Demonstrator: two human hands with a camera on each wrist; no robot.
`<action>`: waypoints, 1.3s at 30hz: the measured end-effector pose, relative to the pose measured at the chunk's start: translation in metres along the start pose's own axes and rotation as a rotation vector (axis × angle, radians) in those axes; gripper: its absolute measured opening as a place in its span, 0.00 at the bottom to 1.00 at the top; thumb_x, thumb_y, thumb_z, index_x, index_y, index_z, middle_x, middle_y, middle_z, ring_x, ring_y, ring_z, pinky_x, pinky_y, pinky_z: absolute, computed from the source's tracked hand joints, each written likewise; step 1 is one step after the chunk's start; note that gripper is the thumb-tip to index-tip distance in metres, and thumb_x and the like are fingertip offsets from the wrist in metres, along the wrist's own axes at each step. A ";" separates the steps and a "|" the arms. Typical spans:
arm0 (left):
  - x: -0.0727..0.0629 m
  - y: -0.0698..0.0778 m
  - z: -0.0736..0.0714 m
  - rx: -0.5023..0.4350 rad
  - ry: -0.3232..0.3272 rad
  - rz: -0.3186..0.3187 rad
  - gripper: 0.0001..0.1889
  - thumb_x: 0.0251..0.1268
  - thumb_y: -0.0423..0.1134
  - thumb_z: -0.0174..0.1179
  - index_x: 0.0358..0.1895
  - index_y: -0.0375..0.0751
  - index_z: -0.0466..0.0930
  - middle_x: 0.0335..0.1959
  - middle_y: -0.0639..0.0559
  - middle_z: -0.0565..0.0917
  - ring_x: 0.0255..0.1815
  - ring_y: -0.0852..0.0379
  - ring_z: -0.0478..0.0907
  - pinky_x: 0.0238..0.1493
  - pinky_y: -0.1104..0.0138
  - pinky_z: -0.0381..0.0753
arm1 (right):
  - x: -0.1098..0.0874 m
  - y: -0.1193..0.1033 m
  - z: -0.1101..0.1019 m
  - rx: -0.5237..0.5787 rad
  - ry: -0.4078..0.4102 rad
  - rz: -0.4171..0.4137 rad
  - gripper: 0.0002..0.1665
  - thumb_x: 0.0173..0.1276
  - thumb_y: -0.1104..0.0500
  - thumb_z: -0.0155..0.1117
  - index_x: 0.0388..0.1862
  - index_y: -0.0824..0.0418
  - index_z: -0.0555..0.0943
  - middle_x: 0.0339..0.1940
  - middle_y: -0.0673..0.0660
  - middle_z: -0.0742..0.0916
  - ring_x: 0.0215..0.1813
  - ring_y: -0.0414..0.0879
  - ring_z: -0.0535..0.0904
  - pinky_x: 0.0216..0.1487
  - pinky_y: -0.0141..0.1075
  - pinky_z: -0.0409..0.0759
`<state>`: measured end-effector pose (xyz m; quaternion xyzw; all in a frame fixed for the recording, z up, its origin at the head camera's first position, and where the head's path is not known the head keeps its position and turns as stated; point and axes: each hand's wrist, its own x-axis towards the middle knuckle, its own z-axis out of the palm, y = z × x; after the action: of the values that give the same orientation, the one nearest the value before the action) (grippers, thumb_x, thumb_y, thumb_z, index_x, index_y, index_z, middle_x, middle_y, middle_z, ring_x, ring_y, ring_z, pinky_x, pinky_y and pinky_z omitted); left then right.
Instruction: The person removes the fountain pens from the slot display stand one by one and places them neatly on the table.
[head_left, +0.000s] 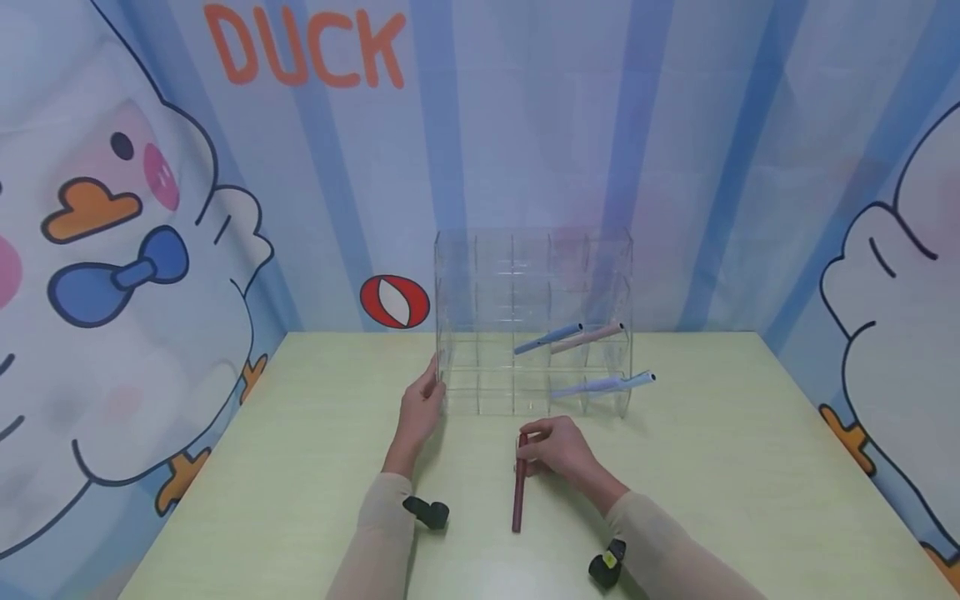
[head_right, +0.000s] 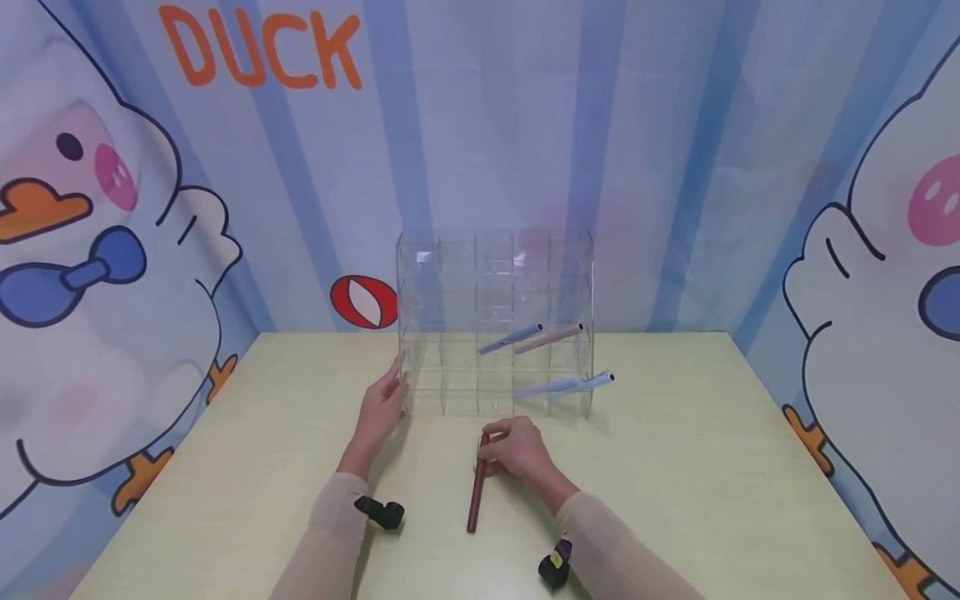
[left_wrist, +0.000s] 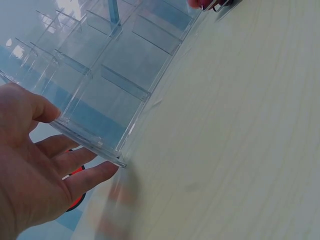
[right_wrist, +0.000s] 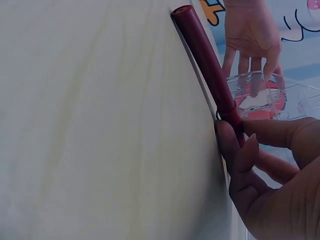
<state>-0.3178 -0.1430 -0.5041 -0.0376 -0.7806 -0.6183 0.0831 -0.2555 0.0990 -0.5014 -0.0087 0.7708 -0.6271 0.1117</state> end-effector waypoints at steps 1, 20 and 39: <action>0.000 0.000 0.000 0.000 -0.001 -0.001 0.28 0.77 0.36 0.48 0.77 0.56 0.61 0.76 0.48 0.64 0.76 0.45 0.58 0.71 0.49 0.60 | 0.000 0.000 0.000 -0.001 -0.004 -0.007 0.24 0.58 0.75 0.69 0.55 0.78 0.79 0.34 0.63 0.88 0.28 0.53 0.86 0.30 0.42 0.85; 0.004 0.001 0.001 0.018 -0.015 0.001 0.28 0.78 0.36 0.47 0.78 0.55 0.60 0.76 0.48 0.63 0.76 0.44 0.57 0.71 0.47 0.59 | 0.001 -0.005 0.003 -0.126 -0.003 -0.011 0.21 0.58 0.73 0.69 0.52 0.73 0.83 0.34 0.59 0.87 0.28 0.50 0.86 0.29 0.39 0.84; -0.001 -0.003 -0.001 -0.003 -0.007 -0.033 0.27 0.78 0.38 0.48 0.76 0.60 0.62 0.76 0.49 0.65 0.61 0.46 0.71 0.38 0.61 0.77 | 0.000 -0.006 0.000 -0.219 -0.032 -0.010 0.19 0.57 0.70 0.71 0.50 0.72 0.84 0.31 0.58 0.88 0.27 0.48 0.86 0.27 0.38 0.81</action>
<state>-0.3173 -0.1441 -0.5065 -0.0271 -0.7804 -0.6208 0.0701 -0.2562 0.0973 -0.4954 -0.0348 0.8327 -0.5396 0.1192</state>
